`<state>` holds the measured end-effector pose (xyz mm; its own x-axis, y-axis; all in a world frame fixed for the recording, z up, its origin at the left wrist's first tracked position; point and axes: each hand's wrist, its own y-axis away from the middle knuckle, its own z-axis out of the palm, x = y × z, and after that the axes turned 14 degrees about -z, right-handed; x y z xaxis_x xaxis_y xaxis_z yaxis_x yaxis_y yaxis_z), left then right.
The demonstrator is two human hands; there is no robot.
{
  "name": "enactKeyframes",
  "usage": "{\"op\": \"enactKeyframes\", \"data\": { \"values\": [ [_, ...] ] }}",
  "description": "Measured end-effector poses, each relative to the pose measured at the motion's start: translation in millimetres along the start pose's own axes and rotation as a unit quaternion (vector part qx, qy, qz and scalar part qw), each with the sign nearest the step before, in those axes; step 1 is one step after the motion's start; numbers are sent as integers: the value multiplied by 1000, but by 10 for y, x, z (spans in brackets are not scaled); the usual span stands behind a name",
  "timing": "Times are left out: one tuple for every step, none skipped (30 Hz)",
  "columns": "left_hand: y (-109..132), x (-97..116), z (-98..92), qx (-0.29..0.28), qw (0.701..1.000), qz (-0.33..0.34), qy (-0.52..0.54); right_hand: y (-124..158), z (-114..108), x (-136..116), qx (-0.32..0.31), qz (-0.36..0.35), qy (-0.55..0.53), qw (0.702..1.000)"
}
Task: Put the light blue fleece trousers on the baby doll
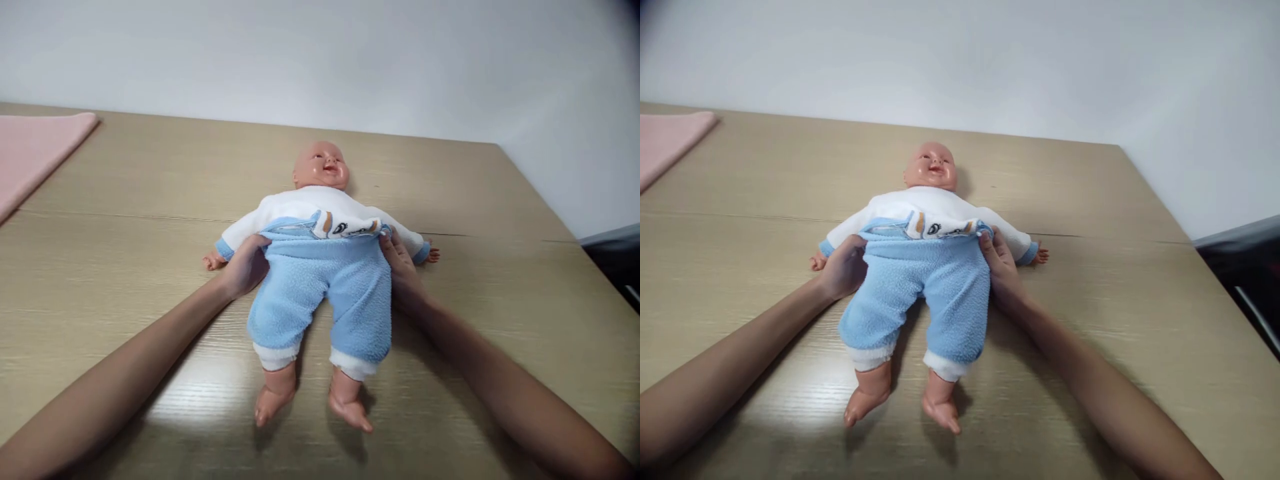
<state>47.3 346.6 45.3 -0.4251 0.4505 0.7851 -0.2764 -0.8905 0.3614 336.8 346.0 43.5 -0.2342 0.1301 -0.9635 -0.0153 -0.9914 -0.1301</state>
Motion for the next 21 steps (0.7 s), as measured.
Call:
{"op": "enactKeyframes", "data": {
  "values": [
    [7,9,1,4,1000,-2,3,-11,17,-16,-14,1,7,1000],
    [15,19,7,5,1000,-2,0,-20,35,-30,-27,3,10,1000],
    [22,28,18,5,1000,0,-6,-25,53,-40,-39,5,13,999],
    [28,34,32,4,1000,5,-14,-25,71,-46,-47,6,16,999],
    [32,36,46,4,1000,9,-22,-22,85,-47,-50,4,20,999],
    [33,33,54,2,999,12,-29,-15,91,-44,-49,0,23,999],
    [32,27,53,-1,999,15,-34,-9,86,-40,-46,-4,22,999],
    [29,24,37,-3,999,16,-35,-4,64,-36,-42,-10,20,999],
    [24,25,3,-10,999,18,-37,-3,23,-35,-46,-18,20,999],
    [19,38,-52,-24,998,21,-50,-9,-40,-40,-60,-31,28,997],
    [16,63,-127,-44,996,26,-78,-22,-123,-51,-83,-49,47,994],
    [14,102,-218,-69,989,30,-125,-42,-221,-69,-112,-69,77,988],
    [15,153,-318,-98,976,38,-189,-66,-327,-93,-148,-88,120,978],
    [19,210,-417,-122,957,43,-260,-91,-431,-121,-180,-101,165,965],
    [25,267,-507,-142,931,47,-333,-114,-526,-149,-216,-108,212,947],
    [33,317,-580,-147,905,56,-395,-130,-602,-175,-254,-120,259,924],
    [40,354,-630,-145,881,64,-445,-137,-656,-195,-290,-132,301,899],
    [48,374,-655,-140,862,72,-483,-133,-683,-206,-323,-147,334,873],
    [54,374,-658,-132,848,78,-507,-118,-686,-208,-351,-163,354,852],
    [58,358,-641,-124,842,82,-519,-92,-667,-201,-369,-174,359,839],
    [61,329,-611,-114,843,88,-519,-57,-632,-187,-378,-178,351,838]
  ]
}}
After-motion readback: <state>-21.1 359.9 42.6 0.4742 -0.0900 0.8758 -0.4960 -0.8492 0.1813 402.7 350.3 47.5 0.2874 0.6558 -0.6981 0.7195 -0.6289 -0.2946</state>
